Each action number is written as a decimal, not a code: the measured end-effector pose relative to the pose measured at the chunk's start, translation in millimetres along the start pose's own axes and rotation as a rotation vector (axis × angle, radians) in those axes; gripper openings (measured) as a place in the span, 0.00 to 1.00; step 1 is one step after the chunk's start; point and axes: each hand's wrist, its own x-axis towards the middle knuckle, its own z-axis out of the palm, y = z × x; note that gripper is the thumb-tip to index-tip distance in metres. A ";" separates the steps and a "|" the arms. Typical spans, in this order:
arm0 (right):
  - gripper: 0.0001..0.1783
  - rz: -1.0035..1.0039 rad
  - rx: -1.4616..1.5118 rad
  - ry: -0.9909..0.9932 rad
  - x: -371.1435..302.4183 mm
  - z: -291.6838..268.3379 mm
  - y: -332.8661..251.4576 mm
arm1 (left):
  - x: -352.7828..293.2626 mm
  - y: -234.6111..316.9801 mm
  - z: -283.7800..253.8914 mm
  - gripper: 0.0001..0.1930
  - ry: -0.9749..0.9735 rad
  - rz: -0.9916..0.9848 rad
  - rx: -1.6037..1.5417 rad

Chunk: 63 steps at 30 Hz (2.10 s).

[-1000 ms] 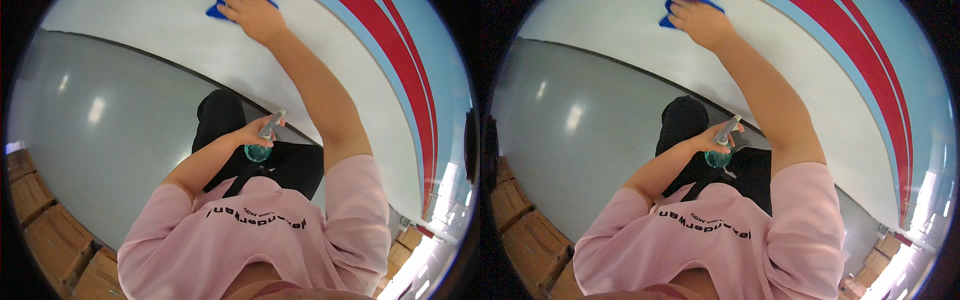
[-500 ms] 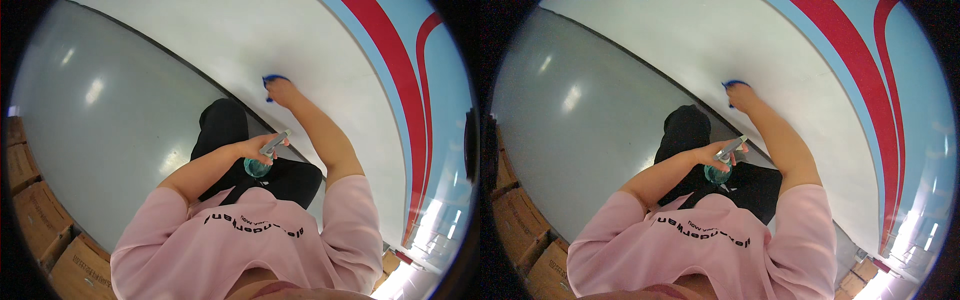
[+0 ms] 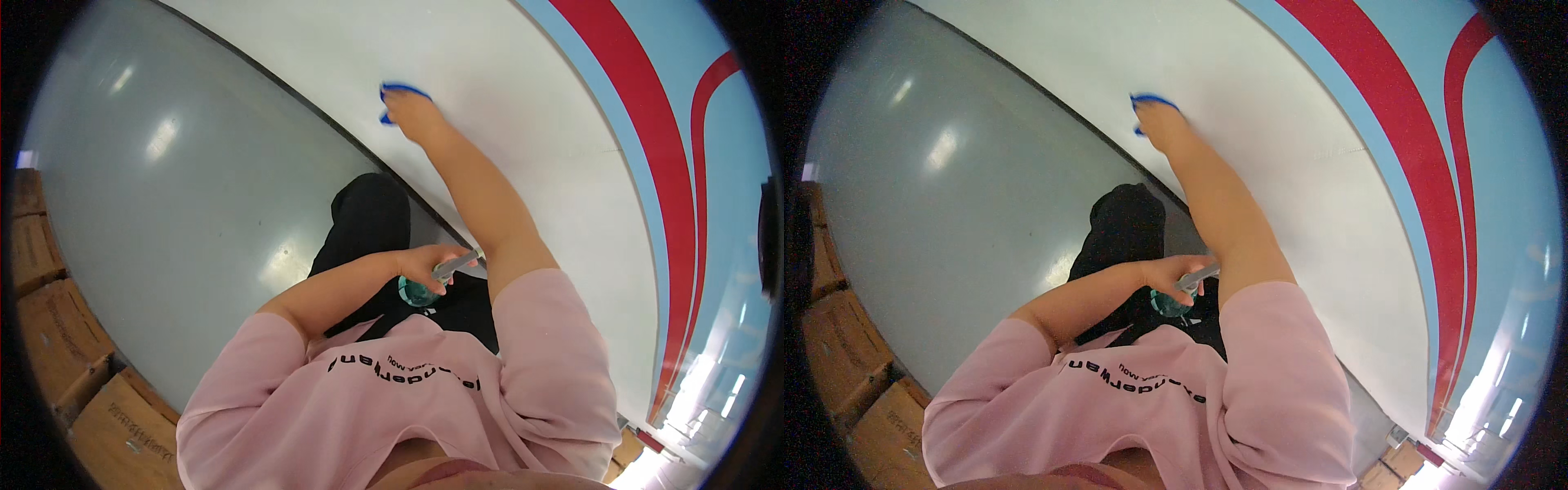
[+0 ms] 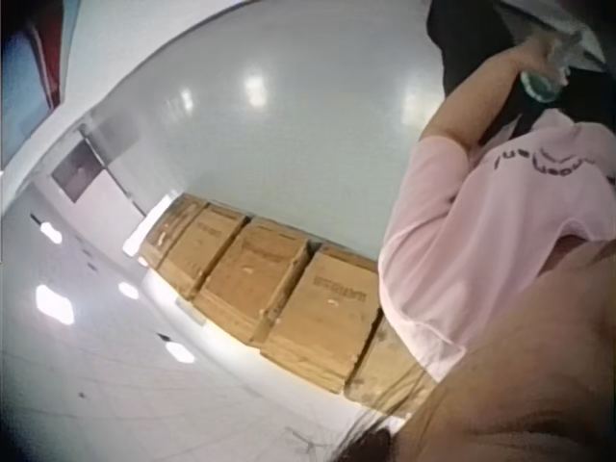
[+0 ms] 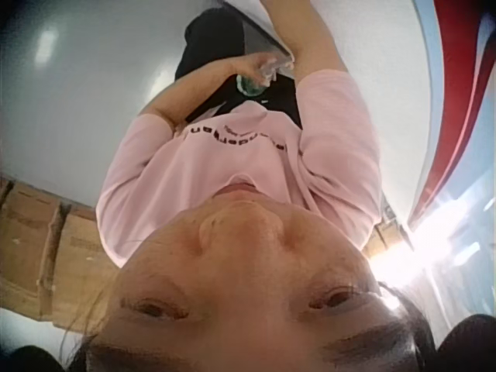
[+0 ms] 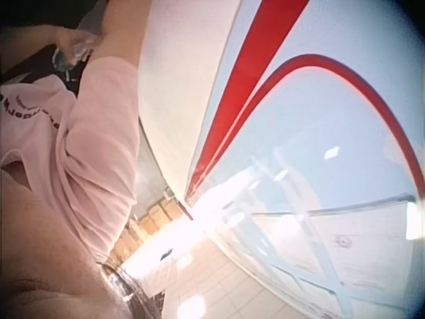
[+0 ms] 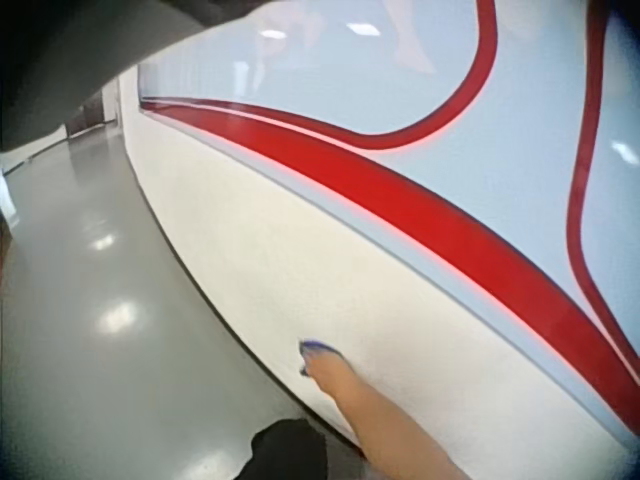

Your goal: Cleaning and wiping down a printed graphic wall surface using a spray bottle and cloth.

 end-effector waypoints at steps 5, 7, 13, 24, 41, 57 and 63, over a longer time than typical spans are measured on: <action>0.11 -0.106 -0.184 -0.503 -81.3 62.9 -16.4 | -7.4 -2.1 0.9 0.38 0.007 0.043 0.021; 0.10 -0.031 -0.113 -0.543 -107.8 70.2 -11.1 | -6.8 8.6 0.7 0.38 0.018 0.041 0.077; 0.09 -0.195 -0.212 -0.372 -93.7 38.7 -14.5 | -12.7 19.7 6.2 0.39 0.074 0.044 0.063; 0.11 -0.142 -0.398 0.415 142.1 -65.2 -0.5 | -13.9 13.8 -4.8 0.42 0.059 0.105 0.142; 0.11 -0.252 -0.393 -0.029 89.6 13.3 -22.0 | -30.8 28.4 -12.5 0.45 0.057 0.123 0.269; 0.14 -0.143 -0.245 -0.171 -1.8 -14.9 -41.1 | -36.5 29.3 -12.0 0.45 0.053 0.120 0.224; 0.14 -0.137 -0.285 -0.051 25.6 -28.7 -42.5 | -28.5 22.0 -12.5 0.44 0.009 0.081 0.187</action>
